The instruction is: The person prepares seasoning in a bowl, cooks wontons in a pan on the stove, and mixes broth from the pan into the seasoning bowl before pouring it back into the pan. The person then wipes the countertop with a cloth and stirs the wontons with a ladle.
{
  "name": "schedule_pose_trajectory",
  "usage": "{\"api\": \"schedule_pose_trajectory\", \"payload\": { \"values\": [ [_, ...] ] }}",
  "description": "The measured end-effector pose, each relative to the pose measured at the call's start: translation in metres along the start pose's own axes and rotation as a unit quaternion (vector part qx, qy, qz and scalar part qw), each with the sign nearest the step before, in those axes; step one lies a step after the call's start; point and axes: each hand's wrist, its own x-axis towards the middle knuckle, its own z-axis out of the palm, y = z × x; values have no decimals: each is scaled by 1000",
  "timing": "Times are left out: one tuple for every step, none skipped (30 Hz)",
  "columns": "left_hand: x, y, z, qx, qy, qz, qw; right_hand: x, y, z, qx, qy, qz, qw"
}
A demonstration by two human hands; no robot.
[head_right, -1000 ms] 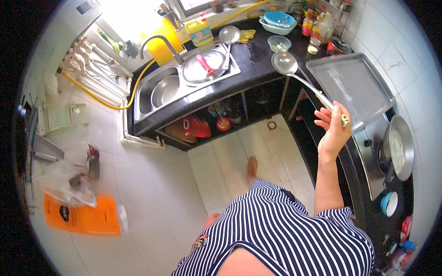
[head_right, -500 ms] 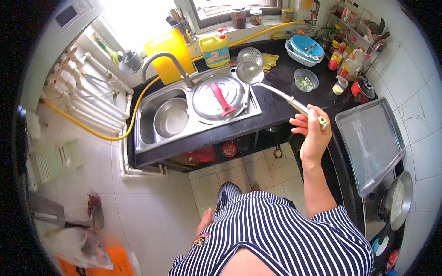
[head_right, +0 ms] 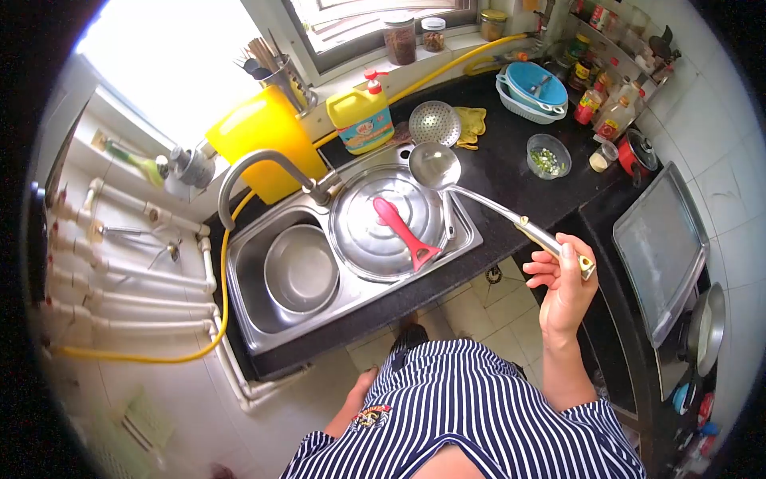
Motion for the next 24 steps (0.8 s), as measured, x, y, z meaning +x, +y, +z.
{"api": "schedule_pose_trajectory", "payload": {
  "values": [
    [7, 0, -9, -24, -12, -22, 999, 2, -1, 9, -4, 7, -1, 1000],
    [64, -38, -18, -80, -25, -43, 996, 3, -2, 17, -7, 7, -3, 1000],
    [68, -40, -27, -65, -22, -44, 997, 4, -3, 26, -8, 7, -5, 1000],
    [75, -42, -36, -50, -24, -32, 998, 4, -3, 35, -10, 13, -5, 1000],
    [81, -44, -44, -23, -24, -29, 999, 4, -2, 44, -8, 15, -7, 1000],
    [81, -40, -52, -1, -21, -25, 999, 4, 0, 52, -6, 16, -9, 1000],
    [81, -38, -59, 18, -18, -23, 999, 3, 1, 59, -8, 23, -6, 1000],
    [81, -35, -64, 32, -17, -21, 999, 2, 3, 67, -10, 30, -7, 999],
    [83, -33, -69, 42, -16, -20, 999, 3, 5, 72, -12, 35, -9, 999],
    [85, -31, -73, 52, -17, -20, 998, 4, 6, 77, -14, 39, -7, 999],
    [87, -30, -77, 57, -17, -23, 998, 4, 7, 80, -17, 41, -3, 999],
    [89, -29, -81, 64, -19, -24, 997, 3, 8, 84, -20, 44, 2, 999],
    [91, -27, -84, 72, -21, -25, 997, 2, 9, 88, -25, 51, 5, 998],
    [93, -25, -88, 79, -22, -26, 996, 2, 10, 91, -27, 55, 5, 998],
    [97, -24, -91, 85, -24, -27, 996, 1, 11, 92, -32, 59, 7, 998],
    [100, -22, -95, 91, -26, -28, 995, 1, 12, 94, -37, 63, 7, 997],
    [102, -20, -96, 97, -28, -28, 995, 1, 14, 95, -46, 70, 5, 996],
    [104, -18, -97, 99, -28, -29, 994, 2, 14, 95, -46, 72, 2, 996],
    [107, -14, -100, 106, -31, -30, 993, 1, 13, 98, -54, 74, 0, 996],
    [109, -12, -101, 111, -34, -30, 993, 1, 13, 102, -61, 76, -1, 995],
    [113, -12, -103, 116, -36, -30, 992, 0, 12, 104, -66, 79, -3, 995],
    [118, -11, -104, 120, -39, -32, 991, 0, 11, 108, -69, 82, -6, 994],
    [122, -12, -105, 126, -41, -33, 991, 0, 11, 111, -70, 83, -8, 994],
    [125, -10, -105, 131, -43, -32, 990, 0, 10, 115, -72, 83, -11, 994]
  ]
}}
